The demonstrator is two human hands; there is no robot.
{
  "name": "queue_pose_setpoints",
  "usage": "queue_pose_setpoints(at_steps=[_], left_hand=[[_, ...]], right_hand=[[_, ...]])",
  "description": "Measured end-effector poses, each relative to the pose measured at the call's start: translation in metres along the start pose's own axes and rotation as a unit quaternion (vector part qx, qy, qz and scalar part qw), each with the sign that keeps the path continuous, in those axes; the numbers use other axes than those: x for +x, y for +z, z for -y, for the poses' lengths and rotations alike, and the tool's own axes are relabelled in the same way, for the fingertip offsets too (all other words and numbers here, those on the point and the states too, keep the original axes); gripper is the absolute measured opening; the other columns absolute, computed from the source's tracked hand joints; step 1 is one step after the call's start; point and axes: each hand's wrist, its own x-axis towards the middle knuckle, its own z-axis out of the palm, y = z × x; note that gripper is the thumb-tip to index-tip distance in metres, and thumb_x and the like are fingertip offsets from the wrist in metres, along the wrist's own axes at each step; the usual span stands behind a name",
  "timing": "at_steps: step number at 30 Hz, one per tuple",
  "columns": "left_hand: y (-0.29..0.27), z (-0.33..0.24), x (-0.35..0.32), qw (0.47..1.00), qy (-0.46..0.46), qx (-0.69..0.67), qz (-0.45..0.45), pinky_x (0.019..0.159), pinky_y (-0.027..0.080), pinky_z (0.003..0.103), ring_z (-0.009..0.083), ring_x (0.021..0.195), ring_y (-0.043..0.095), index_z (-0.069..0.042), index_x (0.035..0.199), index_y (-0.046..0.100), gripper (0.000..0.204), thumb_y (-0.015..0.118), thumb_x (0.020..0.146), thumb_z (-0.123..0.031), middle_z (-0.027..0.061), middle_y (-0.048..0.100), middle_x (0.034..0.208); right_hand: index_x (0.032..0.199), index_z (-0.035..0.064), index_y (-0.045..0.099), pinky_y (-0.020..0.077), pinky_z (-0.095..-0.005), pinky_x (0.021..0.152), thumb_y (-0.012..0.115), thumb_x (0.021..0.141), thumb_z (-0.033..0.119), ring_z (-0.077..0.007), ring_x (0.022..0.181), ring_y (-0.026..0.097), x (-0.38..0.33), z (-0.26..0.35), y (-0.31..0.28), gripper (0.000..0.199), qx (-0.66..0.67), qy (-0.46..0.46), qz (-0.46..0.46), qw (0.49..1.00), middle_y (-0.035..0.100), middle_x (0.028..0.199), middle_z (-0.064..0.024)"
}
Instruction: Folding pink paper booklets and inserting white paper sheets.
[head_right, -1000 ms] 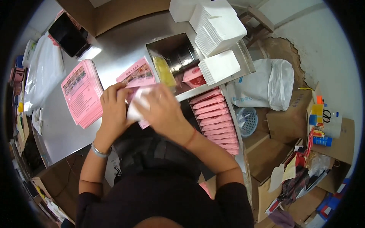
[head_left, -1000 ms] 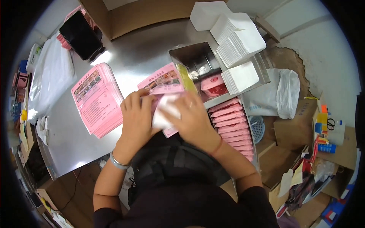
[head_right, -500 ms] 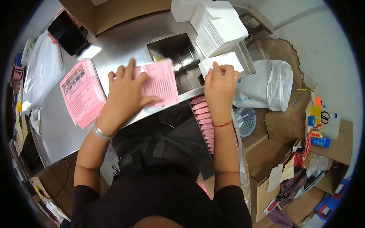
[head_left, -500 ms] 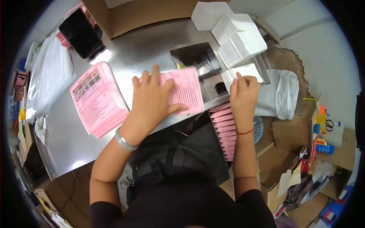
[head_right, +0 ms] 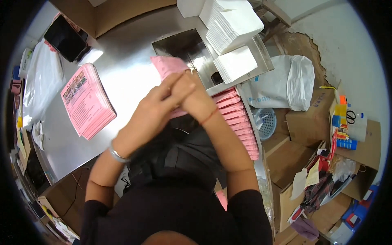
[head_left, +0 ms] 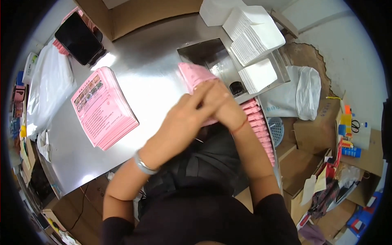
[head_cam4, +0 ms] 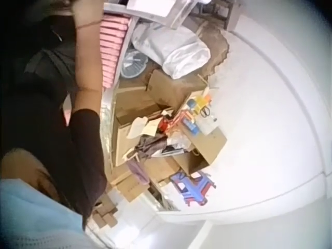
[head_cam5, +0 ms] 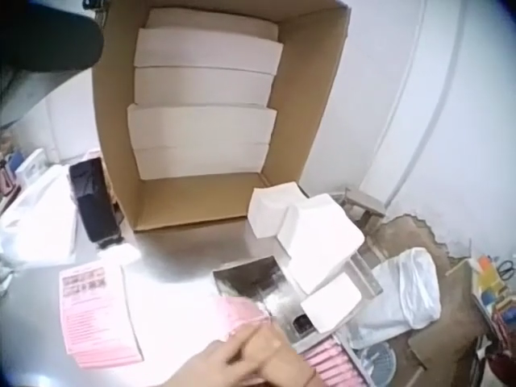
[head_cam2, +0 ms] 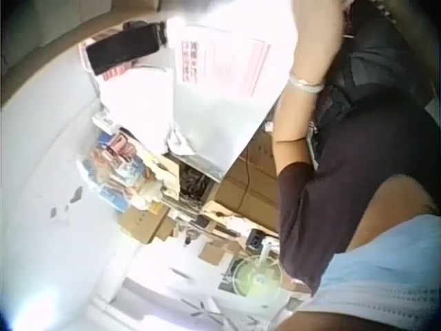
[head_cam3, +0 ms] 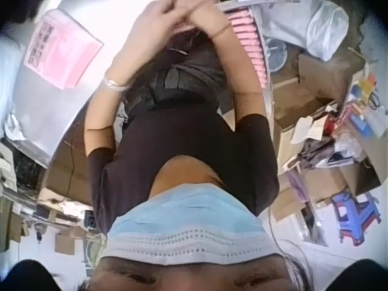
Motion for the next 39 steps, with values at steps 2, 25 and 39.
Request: queue_pose_setpoints(at_steps=[2, 25, 39], left_hand=[[-0.002, -0.009, -0.005, 0.991, 0.006, -0.135, -0.018, 0.087, 0.052, 0.039, 0.0352, 0.095, 0.058, -0.007, 0.129, 0.052, 0.053, 0.064, 0.078, 0.004, 0.0220, 0.047, 0.138], [0.020, 0.008, -0.042, 0.977, -0.145, 0.148, -0.053, 0.110, 0.017, 0.068, 0.0518, 0.143, 0.020, -0.008, 0.112, 0.059, 0.035, 0.071, 0.084, -0.023, 0.0293, 0.022, 0.155], [0.004, 0.018, -0.048, 0.973, -0.115, 0.198, -0.025, 0.112, 0.024, 0.060, 0.0474, 0.139, 0.030, -0.002, 0.120, 0.057, 0.050, 0.069, 0.073, -0.013, 0.0266, 0.034, 0.149]], right_hand=[[0.087, 0.0037, 0.069, 0.0538, -0.0446, 0.075, 0.059, 0.084, 0.016, -0.0322, 0.086, 0.066, 0.020, -0.013, -0.012, 0.016, 0.059, 0.041, 0.106, 0.992, 0.067, 0.093, -0.0213], [0.104, -0.0038, 0.070, 0.0456, -0.0385, 0.076, 0.065, 0.082, 0.004, -0.0278, 0.085, 0.054, -0.069, -0.078, -0.033, 0.024, 0.040, 0.078, -0.291, 0.952, 0.057, 0.089, -0.0116], [0.106, 0.0073, 0.068, 0.0289, -0.0603, 0.110, 0.059, 0.082, 0.012, -0.0291, 0.116, 0.056, -0.082, 0.047, 0.002, 0.026, 0.127, -0.222, -0.113, 0.960, 0.063, 0.117, -0.0101]])
